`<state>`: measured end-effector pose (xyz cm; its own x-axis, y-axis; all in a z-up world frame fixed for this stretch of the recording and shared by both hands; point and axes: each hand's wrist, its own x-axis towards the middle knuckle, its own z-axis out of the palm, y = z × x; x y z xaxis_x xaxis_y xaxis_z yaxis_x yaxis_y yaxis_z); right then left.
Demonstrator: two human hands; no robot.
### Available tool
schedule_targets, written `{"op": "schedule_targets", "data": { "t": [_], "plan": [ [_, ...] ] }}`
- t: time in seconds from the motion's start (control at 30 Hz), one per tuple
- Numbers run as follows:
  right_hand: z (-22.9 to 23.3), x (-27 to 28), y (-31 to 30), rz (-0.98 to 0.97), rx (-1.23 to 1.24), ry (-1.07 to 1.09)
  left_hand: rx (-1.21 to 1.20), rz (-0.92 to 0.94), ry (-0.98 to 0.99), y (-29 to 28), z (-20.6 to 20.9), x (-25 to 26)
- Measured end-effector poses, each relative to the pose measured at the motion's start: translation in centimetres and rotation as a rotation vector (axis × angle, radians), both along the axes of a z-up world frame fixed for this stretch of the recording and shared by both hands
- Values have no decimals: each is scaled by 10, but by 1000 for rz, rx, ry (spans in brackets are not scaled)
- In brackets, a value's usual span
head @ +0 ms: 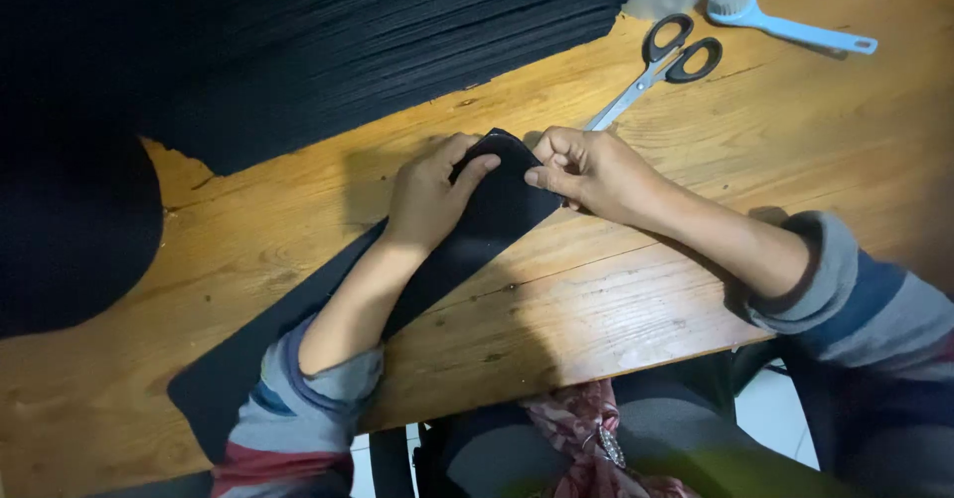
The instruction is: Cutting a long strip of black material using scissors on a wooden workbench.
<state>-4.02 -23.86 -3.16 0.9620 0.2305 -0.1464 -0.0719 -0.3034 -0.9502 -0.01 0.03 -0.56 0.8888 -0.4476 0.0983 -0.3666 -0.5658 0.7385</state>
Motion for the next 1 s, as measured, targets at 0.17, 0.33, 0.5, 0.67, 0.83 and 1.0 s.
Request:
{"op": "schedule_targets", "data": {
  "t": [0.17, 0.33, 0.5, 0.67, 0.83, 1.0],
  "plan": [
    [-3, 1, 0, 34, 5, 1, -48, 13, 52, 0, -1, -1],
    [10, -3, -5, 16, -10, 14, -31, 48, 80, -12, 1, -11],
    [18, -2, -13, 28, -64, 22, -55, 135, 248, -22, 12, -14],
    [6, 4, -15, 33, -120, 24, -25, 61, 232, -15, -3, -2],
    [26, 5, -11, 48, -251, -8, -60, 10, 331, -10, 12, 6],
    [44, 5, -4, 64, -236, 32, -77, -28, 522, 0, 15, 20]
  ]
}}
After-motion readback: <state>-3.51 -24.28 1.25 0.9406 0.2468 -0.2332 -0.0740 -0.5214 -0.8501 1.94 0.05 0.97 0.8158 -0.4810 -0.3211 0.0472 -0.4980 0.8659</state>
